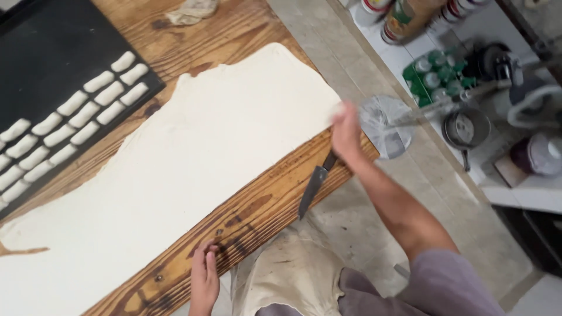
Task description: Cut dough into small pieces and arrange them on a baking tray
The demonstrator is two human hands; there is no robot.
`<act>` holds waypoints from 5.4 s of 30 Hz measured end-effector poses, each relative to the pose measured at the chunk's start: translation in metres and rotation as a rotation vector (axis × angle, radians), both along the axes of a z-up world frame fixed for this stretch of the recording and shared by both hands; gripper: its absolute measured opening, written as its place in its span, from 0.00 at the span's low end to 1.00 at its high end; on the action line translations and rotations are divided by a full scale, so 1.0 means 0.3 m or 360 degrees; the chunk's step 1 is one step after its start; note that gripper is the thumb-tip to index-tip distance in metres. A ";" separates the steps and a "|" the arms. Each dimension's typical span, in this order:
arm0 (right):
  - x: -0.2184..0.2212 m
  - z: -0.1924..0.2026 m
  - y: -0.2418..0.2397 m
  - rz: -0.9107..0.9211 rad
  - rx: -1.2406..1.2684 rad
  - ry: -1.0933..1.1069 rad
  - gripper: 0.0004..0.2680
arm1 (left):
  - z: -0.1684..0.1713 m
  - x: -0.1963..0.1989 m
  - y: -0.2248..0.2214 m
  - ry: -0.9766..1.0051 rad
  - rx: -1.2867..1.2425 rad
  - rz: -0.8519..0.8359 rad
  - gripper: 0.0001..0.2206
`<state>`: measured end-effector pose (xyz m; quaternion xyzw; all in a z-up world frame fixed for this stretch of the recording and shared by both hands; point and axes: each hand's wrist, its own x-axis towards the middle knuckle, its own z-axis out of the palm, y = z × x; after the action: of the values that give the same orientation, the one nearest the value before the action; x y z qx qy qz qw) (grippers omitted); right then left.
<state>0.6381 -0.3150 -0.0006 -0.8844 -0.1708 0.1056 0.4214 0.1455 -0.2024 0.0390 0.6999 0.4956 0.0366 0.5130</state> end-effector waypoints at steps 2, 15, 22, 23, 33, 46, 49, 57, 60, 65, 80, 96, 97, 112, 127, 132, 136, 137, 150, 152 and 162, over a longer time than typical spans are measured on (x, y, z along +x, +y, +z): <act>-0.243 0.255 0.136 0.0484 -0.0363 0.0146 0.13 | -0.031 0.020 0.004 -0.0136 0.0083 0.0020 0.21; -0.849 -0.163 0.233 0.2292 -0.0267 -0.0737 0.12 | -0.428 0.056 0.025 0.0290 0.1234 -0.0529 0.20; -0.775 -0.169 0.127 0.1758 -0.0413 -0.0629 0.12 | -0.413 -0.167 0.070 0.0128 0.1218 -0.0285 0.12; -0.784 -0.136 0.124 0.1812 -0.0143 -0.0581 0.11 | -0.307 -0.186 0.066 0.0039 0.1217 -0.0268 0.14; -0.784 -0.038 0.100 0.2055 -0.0076 -0.0574 0.14 | -0.289 -0.221 0.040 -0.0114 0.1413 -0.0208 0.22; -0.854 -0.049 0.297 0.2066 -0.0529 -0.1130 0.25 | -0.225 0.058 0.194 0.0778 0.1757 -0.0207 0.29; -0.787 -0.016 0.166 0.2255 -0.0602 -0.0704 0.24 | -0.201 -0.089 0.094 0.0347 0.1704 -0.0196 0.27; -0.666 -0.115 0.164 0.1638 -0.0444 0.0279 0.13 | -0.329 -0.293 0.085 -0.0005 0.0724 0.0161 0.14; -0.732 0.032 0.457 0.1235 -0.0487 0.0734 0.18 | -0.273 -0.197 0.426 -0.0033 -0.0233 0.0660 0.33; -0.763 0.216 1.111 0.1479 -0.0240 0.0525 0.16 | -0.174 -0.044 1.247 -0.0257 0.0017 0.0147 0.29; -0.696 -0.056 2.090 0.1870 0.0175 -0.0858 0.08 | -0.249 0.189 2.120 -0.0088 0.0557 -0.0146 0.09; -0.981 0.112 1.742 0.1633 -0.0213 -0.0776 0.11 | -0.131 0.017 1.728 -0.0158 0.1238 -0.0343 0.25; -1.011 0.071 1.591 0.1637 -0.0212 -0.0778 0.11 | -0.145 -0.045 1.637 -0.0158 0.1240 -0.0338 0.25; -1.467 -0.173 0.510 0.1238 -0.0463 -0.1274 0.16 | -0.239 -1.370 0.660 0.0292 0.1574 -0.0435 0.25; -2.207 -0.191 0.272 0.1154 -0.0538 -0.1283 0.19 | -0.390 -1.415 0.590 0.0169 0.1368 -0.0374 0.29; -2.732 -0.048 0.564 0.2101 -0.0456 -0.0915 0.20 | -0.059 -1.843 0.712 0.0511 0.0857 -0.0681 0.30; -3.188 -0.097 0.841 0.2372 -0.0378 -0.1115 0.23 | -0.449 -2.348 0.842 0.0543 0.1694 -0.0313 0.27; -3.298 -0.093 0.908 0.2489 -0.0344 -0.1142 0.23 | -0.394 -2.484 0.867 0.0562 0.1604 -0.0178 0.28; -3.877 -0.066 1.527 0.2374 -0.0944 -0.0861 0.26 | -0.289 -2.859 1.245 0.0551 0.1423 -0.0306 0.33; -3.859 -0.073 1.525 0.2367 -0.0844 -0.0895 0.25 | -0.322 -2.903 1.289 0.0416 0.1474 -0.0425 0.31; -3.727 -0.096 1.683 0.2468 -0.0601 -0.0962 0.25 | -0.286 -2.913 1.650 0.0136 0.1805 -0.0965 0.29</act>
<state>-0.4800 0.1898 -0.0294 -0.5629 -0.8127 0.1504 0.0118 -0.7285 0.2926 -0.0469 0.9722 0.1995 0.1186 0.0308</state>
